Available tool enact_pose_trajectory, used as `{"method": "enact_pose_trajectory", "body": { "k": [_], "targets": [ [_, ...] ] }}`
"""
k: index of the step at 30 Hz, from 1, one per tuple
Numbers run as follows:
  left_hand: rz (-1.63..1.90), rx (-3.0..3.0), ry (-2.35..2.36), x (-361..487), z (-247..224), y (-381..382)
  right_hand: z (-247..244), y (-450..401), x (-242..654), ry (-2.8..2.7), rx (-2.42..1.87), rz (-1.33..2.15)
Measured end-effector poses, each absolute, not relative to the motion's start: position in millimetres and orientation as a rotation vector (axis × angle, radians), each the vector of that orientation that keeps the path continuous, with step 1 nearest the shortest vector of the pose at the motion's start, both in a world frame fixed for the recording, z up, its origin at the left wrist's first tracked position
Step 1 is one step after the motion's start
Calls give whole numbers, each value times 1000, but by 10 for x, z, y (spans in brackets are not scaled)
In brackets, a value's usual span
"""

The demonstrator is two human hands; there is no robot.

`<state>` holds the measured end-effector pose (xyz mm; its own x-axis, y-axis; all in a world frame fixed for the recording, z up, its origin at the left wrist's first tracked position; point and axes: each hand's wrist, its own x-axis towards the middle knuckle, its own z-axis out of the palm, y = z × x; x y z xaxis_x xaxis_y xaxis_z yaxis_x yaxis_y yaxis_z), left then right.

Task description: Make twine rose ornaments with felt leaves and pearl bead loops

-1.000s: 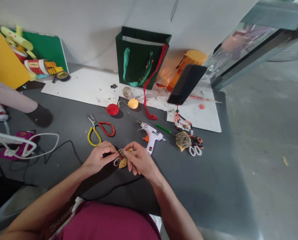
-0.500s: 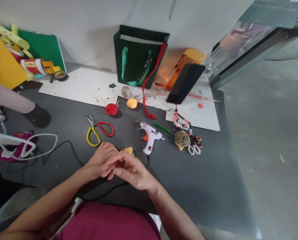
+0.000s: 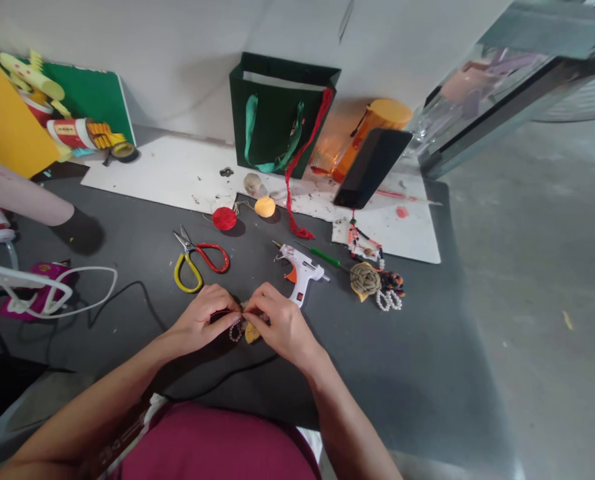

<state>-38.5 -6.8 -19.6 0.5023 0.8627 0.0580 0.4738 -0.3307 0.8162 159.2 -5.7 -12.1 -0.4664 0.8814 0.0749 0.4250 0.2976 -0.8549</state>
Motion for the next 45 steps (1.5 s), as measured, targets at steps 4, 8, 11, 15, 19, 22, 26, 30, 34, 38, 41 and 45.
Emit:
{"method": "enact_pose_trajectory", "body": {
  "k": [4, 8, 11, 15, 19, 22, 26, 30, 34, 38, 41, 45],
  "targets": [
    [654, 1907, 1116, -376, -188, -63, -97, -66, 1622, -2038, -1118, 1159],
    [688, 1873, 1126, -364, -189, -58, -57, -67, 1617, -2091, -1051, 1149],
    [717, 1884, 1130, -365, -205, -62, -72, -60, 1589, -2041, -1051, 1077],
    [756, 1977, 1156, -382, -228, -82, -155, -61, 1546, -1887, -1198, 1130],
    [723, 2314, 1092, -404, -256, -92, -215, -63, 1510, -1875, -1290, 1175],
    [739, 2481, 1058, -416, -283, -88, -215, -53, 1490, -1888, -1313, 1221],
    [765, 2568, 1057, -440, -287, -92, -172, -38, 1487, -1853, -1337, 1298],
    [771, 2672, 1074, -459, -261, -109, -147, -25, 1518, -1790, -1329, 1392],
    [979, 2758, 1038, -449, -252, -123, -164, -18, 1534, -1697, -1314, 1471],
    [1085, 2718, 1044, -441, -271, -127, -176, -31, 1513, -1600, -1356, 1502],
    [1062, 2656, 1117, -447, -283, -124, -174, -36, 1500, -1454, -1381, 1598],
    [1061, 2669, 1128, -447, -265, -114, -156, -32, 1492, -1387, -1358, 1670]
  ]
}}
